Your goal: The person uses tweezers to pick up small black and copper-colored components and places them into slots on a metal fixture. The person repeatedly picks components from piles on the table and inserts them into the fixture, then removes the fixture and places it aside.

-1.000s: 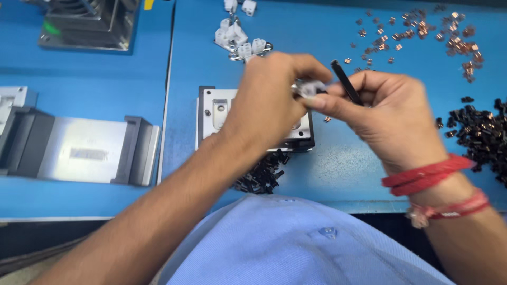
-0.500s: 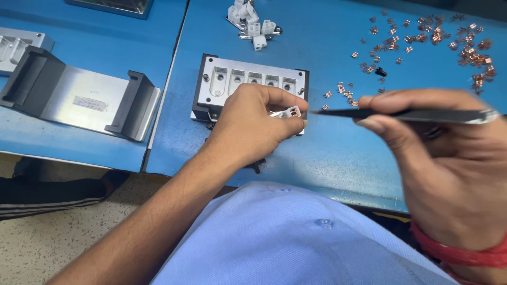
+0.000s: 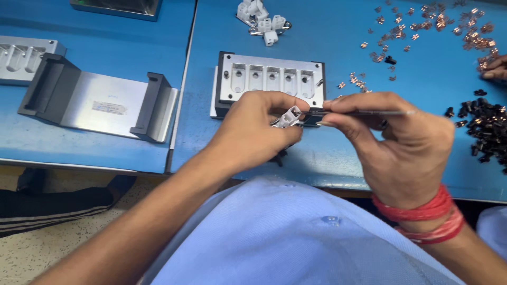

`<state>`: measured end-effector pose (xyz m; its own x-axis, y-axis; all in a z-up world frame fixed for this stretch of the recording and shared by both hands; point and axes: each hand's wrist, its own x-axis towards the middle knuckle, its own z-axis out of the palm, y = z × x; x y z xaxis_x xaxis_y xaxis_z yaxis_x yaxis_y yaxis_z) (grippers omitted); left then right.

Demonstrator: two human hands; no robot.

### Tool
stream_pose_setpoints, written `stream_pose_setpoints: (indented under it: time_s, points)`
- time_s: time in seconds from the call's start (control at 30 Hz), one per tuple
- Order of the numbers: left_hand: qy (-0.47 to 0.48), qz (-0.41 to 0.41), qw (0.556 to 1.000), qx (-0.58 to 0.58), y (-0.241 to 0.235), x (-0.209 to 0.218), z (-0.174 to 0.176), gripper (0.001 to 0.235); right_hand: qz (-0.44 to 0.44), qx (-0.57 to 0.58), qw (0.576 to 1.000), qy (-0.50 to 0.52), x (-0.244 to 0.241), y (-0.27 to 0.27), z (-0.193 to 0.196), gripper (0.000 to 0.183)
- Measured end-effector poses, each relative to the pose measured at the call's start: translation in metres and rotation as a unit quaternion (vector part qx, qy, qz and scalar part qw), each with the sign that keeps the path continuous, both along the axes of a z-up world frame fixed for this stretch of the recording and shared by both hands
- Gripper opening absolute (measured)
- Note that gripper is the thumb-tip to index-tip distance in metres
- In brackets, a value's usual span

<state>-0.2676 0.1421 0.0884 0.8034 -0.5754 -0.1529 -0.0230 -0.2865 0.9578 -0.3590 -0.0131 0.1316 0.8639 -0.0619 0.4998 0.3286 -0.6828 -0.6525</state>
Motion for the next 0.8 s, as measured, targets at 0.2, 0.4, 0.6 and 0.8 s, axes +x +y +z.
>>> stream_pose_setpoints:
  time_s: [0.2, 0.4, 0.6, 0.8]
  points:
    - [-0.029, -0.044, 0.998, 0.029, 0.03, 0.018, -0.014, 0.033, 0.013, -0.02, 0.998, 0.062, -0.002, 0.0, 0.0, 0.017]
    - [-0.214, -0.111, 0.967, -0.08, 0.04, 0.025, -0.012, 0.034, 0.025, -0.038, 0.998, 0.037, 0.013, 0.021, -0.007, 0.016]
    - [-0.278, 0.014, 0.958, 0.073, 0.058, 0.062, -0.001, 0.036, 0.013, 0.032, 0.999, -0.022, 0.012, 0.01, 0.005, 0.014]
    - [-0.323, 0.056, 0.942, 0.077, 0.046, 0.074, -0.047, 0.038, -0.039, 0.024, 0.999, 0.004, 0.007, -0.014, 0.001, 0.016]
